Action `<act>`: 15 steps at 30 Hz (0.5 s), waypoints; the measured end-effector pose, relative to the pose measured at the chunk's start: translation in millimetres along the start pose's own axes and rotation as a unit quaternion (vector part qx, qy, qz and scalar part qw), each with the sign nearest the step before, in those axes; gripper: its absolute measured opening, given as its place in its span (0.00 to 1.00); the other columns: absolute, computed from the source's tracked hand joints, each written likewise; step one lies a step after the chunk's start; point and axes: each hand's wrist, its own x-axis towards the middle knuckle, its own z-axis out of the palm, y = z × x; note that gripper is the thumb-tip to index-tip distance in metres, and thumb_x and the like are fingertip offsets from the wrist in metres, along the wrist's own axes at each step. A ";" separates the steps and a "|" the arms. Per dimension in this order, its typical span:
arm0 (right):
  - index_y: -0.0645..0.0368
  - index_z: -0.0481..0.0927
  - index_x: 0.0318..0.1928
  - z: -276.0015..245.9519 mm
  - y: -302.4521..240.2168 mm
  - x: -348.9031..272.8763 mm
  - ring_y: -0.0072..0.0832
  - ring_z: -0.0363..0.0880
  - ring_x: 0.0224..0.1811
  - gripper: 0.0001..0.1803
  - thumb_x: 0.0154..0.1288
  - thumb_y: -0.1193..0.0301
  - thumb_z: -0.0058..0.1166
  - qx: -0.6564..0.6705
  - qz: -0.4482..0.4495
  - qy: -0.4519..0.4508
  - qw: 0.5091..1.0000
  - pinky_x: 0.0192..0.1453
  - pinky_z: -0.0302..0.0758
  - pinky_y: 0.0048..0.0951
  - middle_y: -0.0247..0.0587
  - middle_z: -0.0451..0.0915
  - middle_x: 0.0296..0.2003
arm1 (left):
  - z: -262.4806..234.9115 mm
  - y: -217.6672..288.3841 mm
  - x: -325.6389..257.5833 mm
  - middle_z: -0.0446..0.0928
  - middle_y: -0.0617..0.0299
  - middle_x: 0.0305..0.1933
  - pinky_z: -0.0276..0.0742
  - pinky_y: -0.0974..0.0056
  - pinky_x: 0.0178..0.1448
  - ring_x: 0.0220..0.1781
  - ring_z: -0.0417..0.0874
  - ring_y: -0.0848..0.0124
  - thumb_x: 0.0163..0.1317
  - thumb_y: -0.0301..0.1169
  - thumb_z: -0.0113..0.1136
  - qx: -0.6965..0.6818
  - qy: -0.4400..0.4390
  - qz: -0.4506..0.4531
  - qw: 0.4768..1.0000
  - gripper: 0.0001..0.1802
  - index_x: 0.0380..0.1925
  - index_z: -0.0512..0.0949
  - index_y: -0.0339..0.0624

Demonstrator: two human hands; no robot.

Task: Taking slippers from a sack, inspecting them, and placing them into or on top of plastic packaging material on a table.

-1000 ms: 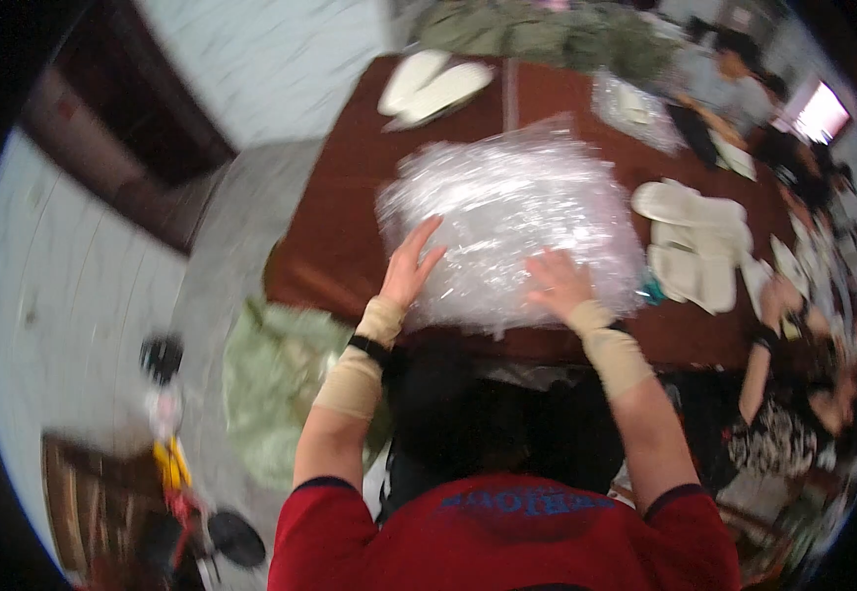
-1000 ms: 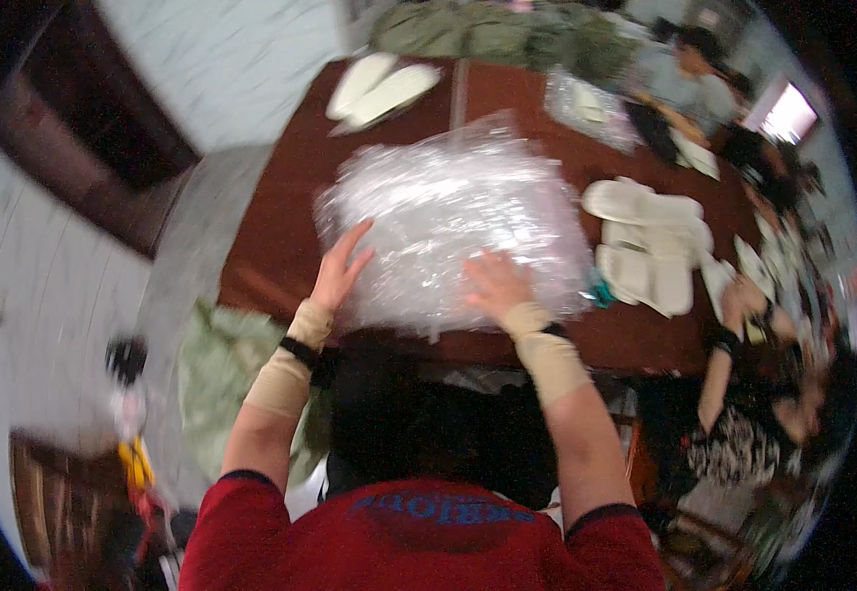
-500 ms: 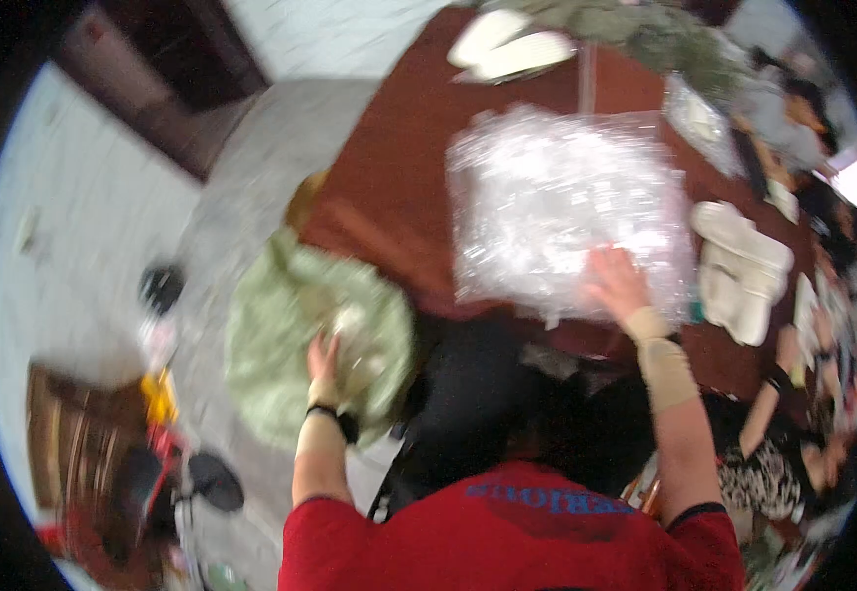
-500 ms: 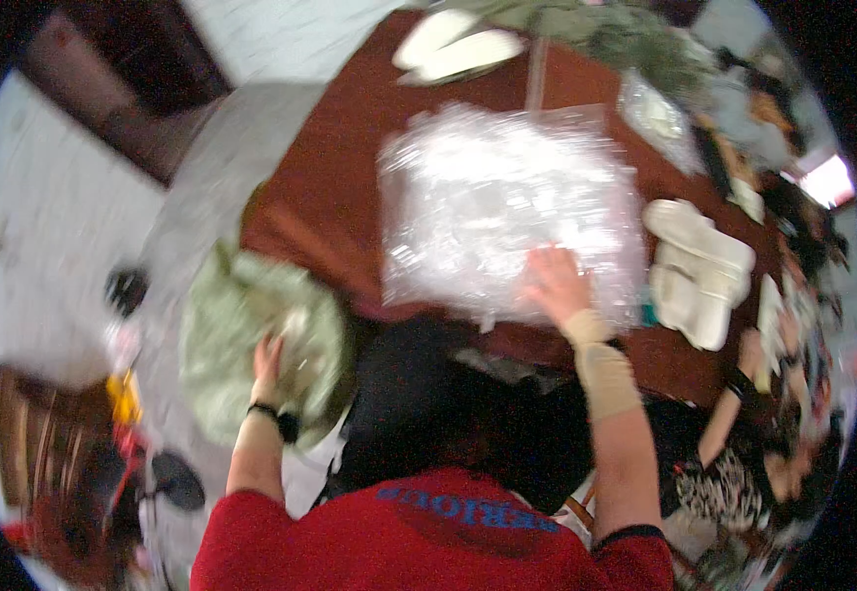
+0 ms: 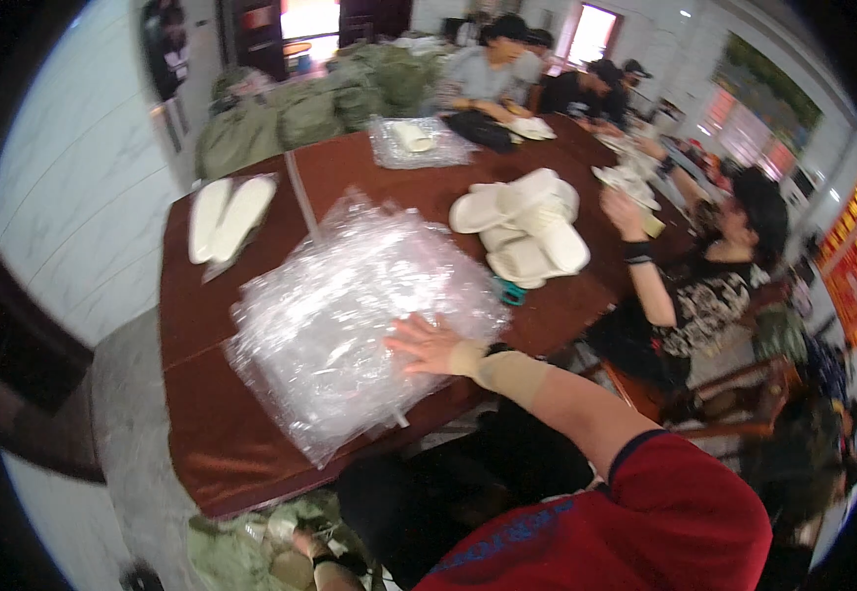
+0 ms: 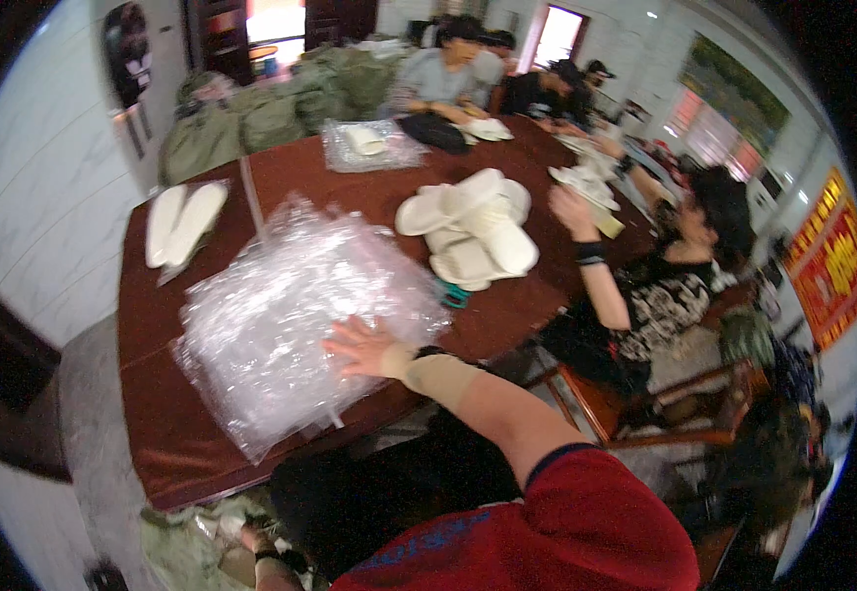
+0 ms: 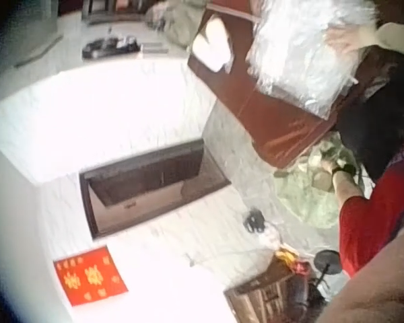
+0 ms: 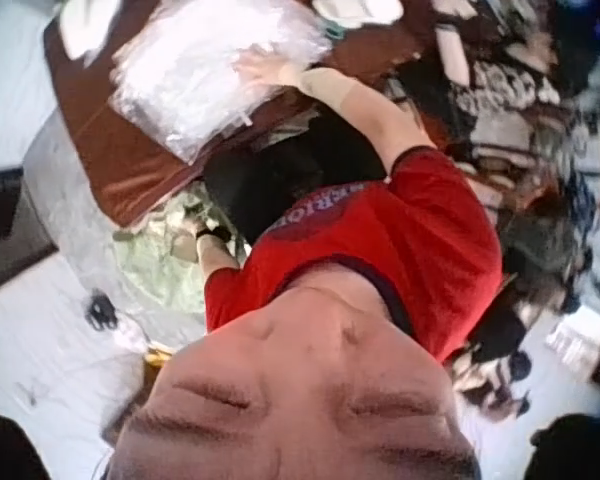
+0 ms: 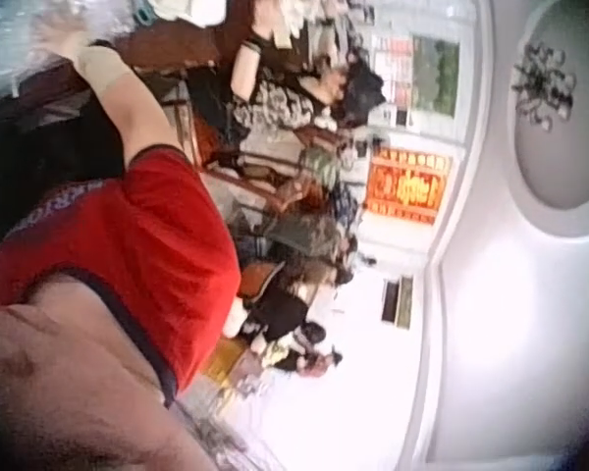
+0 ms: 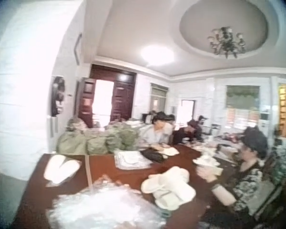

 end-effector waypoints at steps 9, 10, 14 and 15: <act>0.37 0.52 0.70 17.7 -16.4 20.8 0.48 0.38 0.74 0.39 0.62 0.45 0.47 0.018 -0.067 0.062 0.996 0.70 0.37 0.64 0.38 0.45 0.72 | -110.9 7.8 -72.1 0.80 0.56 0.40 0.75 0.64 0.45 0.39 0.78 0.69 0.65 0.36 0.55 -0.551 -0.012 -0.125 0.825 0.16 0.40 0.78 0.31; 0.38 0.54 0.70 18.1 0.2 16.6 0.47 0.36 0.75 0.39 0.61 0.45 0.47 0.035 -0.029 -0.005 0.999 0.71 0.35 0.62 0.38 0.46 0.72 | -87.9 -4.5 -57.1 0.79 0.60 0.37 0.73 0.66 0.44 0.38 0.77 0.72 0.65 0.37 0.55 -0.480 0.001 -0.135 0.867 0.16 0.39 0.78 0.32; 0.35 0.52 0.71 -11.8 -4.1 -0.4 0.47 0.36 0.75 0.37 0.63 0.47 0.46 -0.038 0.045 -0.035 0.998 0.70 0.39 0.66 0.35 0.39 0.74 | -217.2 84.4 -89.0 0.75 0.70 0.29 0.65 0.73 0.36 0.32 0.72 0.80 0.63 0.38 0.59 -0.516 0.066 -0.088 0.849 0.12 0.36 0.79 0.40; 0.32 0.50 0.71 -9.8 -5.9 -1.1 0.46 0.36 0.75 0.37 0.63 0.49 0.48 -0.019 0.035 -0.025 0.999 0.69 0.40 0.68 0.35 0.39 0.74 | -249.6 93.0 -101.8 0.74 0.71 0.27 0.66 0.73 0.34 0.30 0.72 0.80 0.63 0.38 0.59 -0.543 0.081 -0.080 0.832 0.11 0.34 0.79 0.42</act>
